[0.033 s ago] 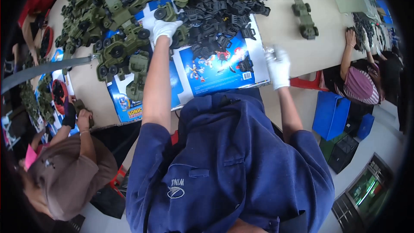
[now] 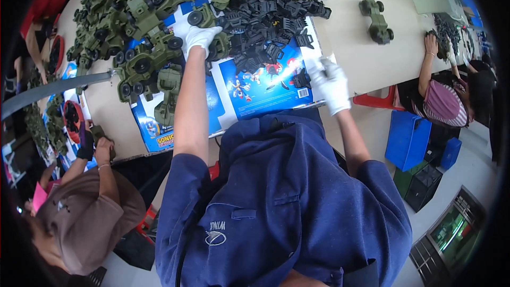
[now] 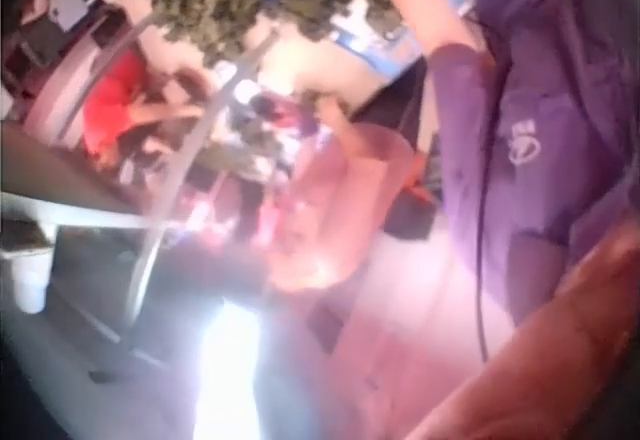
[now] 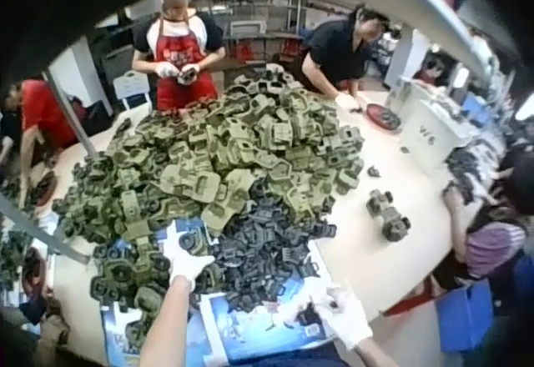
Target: The person assembles plastic toy car components by hand, joining chassis parts to a toy car body.
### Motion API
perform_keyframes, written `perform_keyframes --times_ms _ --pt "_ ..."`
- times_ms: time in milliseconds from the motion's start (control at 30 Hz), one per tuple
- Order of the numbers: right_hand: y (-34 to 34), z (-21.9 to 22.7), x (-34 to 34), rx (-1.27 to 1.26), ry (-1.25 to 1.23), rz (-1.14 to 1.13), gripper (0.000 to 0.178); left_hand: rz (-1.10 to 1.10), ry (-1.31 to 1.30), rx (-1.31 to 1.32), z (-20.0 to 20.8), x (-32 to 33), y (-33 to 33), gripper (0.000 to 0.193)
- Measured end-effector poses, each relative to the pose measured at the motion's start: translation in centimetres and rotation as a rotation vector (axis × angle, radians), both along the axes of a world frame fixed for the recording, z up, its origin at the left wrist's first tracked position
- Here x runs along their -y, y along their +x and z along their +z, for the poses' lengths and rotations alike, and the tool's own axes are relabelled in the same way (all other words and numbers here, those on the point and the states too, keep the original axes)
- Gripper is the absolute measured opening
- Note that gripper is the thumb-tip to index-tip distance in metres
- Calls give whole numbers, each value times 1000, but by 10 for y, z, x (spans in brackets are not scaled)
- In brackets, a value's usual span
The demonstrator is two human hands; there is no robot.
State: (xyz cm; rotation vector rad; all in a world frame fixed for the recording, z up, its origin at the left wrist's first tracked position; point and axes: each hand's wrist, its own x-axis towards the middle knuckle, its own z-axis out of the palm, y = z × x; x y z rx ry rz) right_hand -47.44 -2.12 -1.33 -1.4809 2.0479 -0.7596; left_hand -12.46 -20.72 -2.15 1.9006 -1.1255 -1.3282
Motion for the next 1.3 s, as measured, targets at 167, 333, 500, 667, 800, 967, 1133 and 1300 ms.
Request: perform_keyframes --times_ms 167,333,500,667,800,967,1133,1300 --pt "51 18 -8 -343 64 382 62 69 -98 -25 -45 1 32 45" --pt "45 19 -4 -64 201 189 51 130 -96 -92 -11 -27 35 26" --pt "21 -11 2 661 180 -76 49 372 -77 -734 39 -92 30 25" --pt "70 58 54 1247 37 21 52 76 162 -781 52 -148 34 24" --pt "93 95 84 1398 53 232 54 -140 210 -888 87 -168 0 33" --pt "122 109 91 1513 95 461 50 -263 345 -841 60 -176 4 43" --pt "112 121 51 1087 304 388 45 21 518 -1061 69 -192 5 76" --pt "127 70 8 893 -48 -189 40 80 -21 -1656 59 -235 -6 123"
